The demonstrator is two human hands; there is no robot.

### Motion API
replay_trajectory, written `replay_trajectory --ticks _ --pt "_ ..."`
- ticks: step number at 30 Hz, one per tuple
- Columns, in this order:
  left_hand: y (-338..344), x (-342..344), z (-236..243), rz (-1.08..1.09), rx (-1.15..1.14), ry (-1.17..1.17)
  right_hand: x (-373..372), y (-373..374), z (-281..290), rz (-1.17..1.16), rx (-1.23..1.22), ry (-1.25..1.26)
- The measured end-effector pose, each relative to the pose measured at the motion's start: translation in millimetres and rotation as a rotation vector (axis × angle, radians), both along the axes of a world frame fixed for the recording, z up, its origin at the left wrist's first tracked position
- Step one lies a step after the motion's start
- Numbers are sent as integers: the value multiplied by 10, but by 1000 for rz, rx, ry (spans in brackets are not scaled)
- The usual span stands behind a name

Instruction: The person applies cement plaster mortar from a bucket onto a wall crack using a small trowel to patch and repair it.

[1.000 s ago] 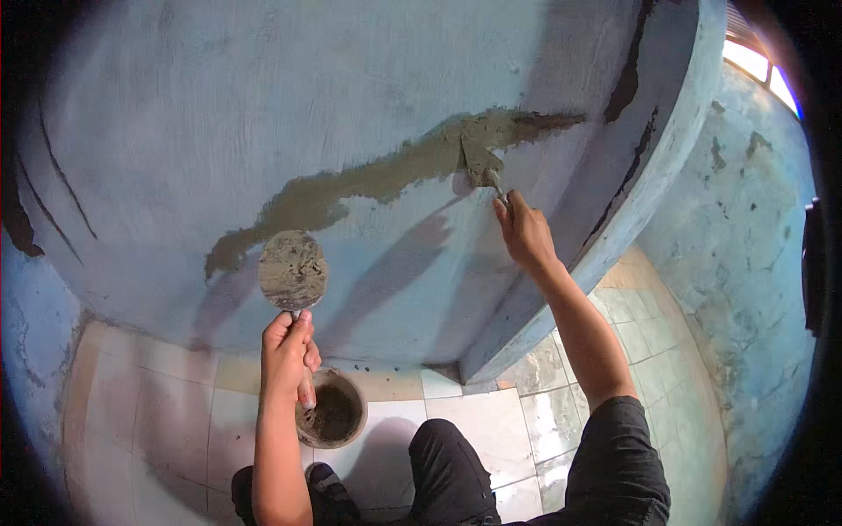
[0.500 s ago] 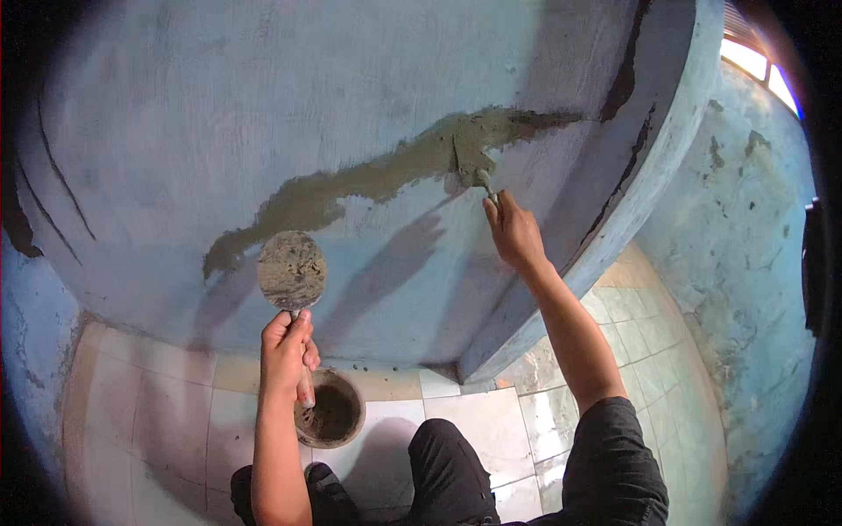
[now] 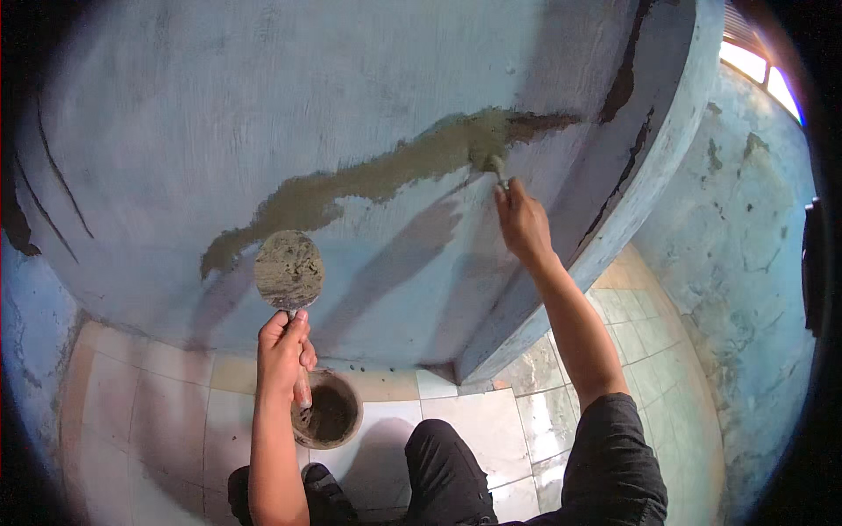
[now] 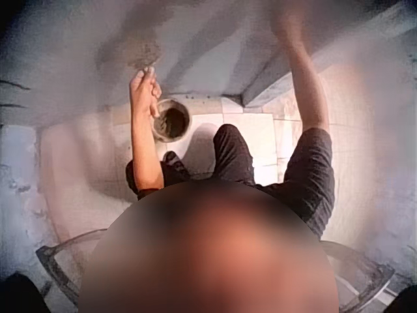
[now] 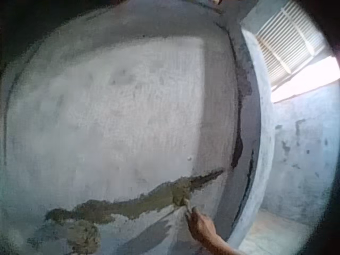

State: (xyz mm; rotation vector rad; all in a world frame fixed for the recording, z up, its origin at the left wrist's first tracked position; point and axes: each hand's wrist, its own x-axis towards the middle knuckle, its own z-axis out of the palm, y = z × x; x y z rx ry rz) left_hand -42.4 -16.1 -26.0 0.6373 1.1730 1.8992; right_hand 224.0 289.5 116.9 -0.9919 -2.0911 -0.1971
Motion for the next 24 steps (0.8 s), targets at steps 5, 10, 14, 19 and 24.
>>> replay_trajectory --ticks 5,10,14,19,24 --pt "9 -9 -11 -7 25 1 219 135 21 -66 52 106" --pt "-4 -14 0 -5 -3 -20 -115 18 -63 47 -34 117" --pt "1 -2 22 -19 -1 -10 -148 83 -95 62 -36 122" --pt "4 2 30 -16 19 17 -239 219 -253 82 33 343" --pt "-13 -8 13 -16 8 9 -318 82 -345 104 -100 170"
